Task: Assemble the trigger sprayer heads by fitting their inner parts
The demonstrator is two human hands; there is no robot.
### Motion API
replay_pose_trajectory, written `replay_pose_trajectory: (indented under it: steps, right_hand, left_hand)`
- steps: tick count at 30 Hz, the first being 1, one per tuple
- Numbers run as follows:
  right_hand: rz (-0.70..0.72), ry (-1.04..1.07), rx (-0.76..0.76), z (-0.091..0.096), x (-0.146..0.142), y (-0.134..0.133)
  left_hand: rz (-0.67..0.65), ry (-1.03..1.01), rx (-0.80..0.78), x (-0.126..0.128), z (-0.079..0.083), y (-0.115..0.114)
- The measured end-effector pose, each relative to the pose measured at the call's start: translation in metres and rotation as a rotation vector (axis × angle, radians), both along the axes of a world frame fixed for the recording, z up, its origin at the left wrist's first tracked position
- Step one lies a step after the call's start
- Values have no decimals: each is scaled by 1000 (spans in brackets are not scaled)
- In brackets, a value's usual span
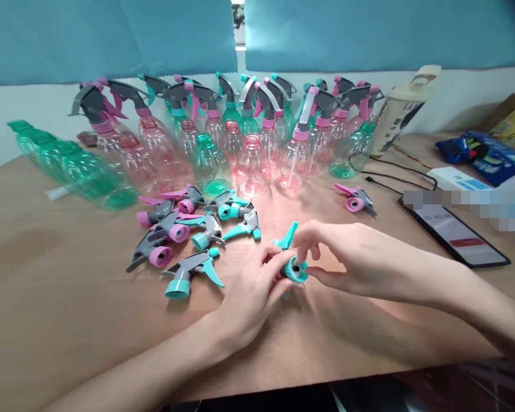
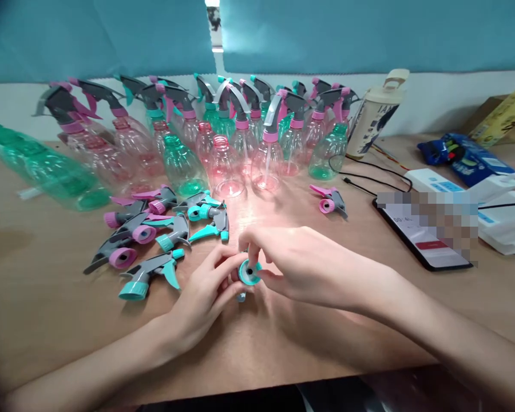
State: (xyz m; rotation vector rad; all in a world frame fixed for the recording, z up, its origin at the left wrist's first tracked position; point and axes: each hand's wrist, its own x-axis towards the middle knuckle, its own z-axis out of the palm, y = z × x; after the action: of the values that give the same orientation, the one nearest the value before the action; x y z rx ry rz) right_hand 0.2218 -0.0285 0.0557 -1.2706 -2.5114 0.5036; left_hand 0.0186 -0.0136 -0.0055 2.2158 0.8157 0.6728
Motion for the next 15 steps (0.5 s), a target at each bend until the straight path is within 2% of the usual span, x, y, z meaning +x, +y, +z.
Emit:
replay_pose_trajectory:
  steps: [5, 9, 12, 15]
  right_hand:
    - [61, -140, 58, 14, -12, 7]
    - [91, -184, 136, 16, -19, 10]
    - [86, -126, 134, 10, -21, 15]
    - [46, 42, 90, -2, -22, 22]
  left_hand:
    - [22, -30, -11, 1, -1, 1]
    - [87, -57, -30, 0, -1, 2]
    - [146, -58, -24, 0, -1, 3]
    - [170, -58, -31, 0, -2, 4]
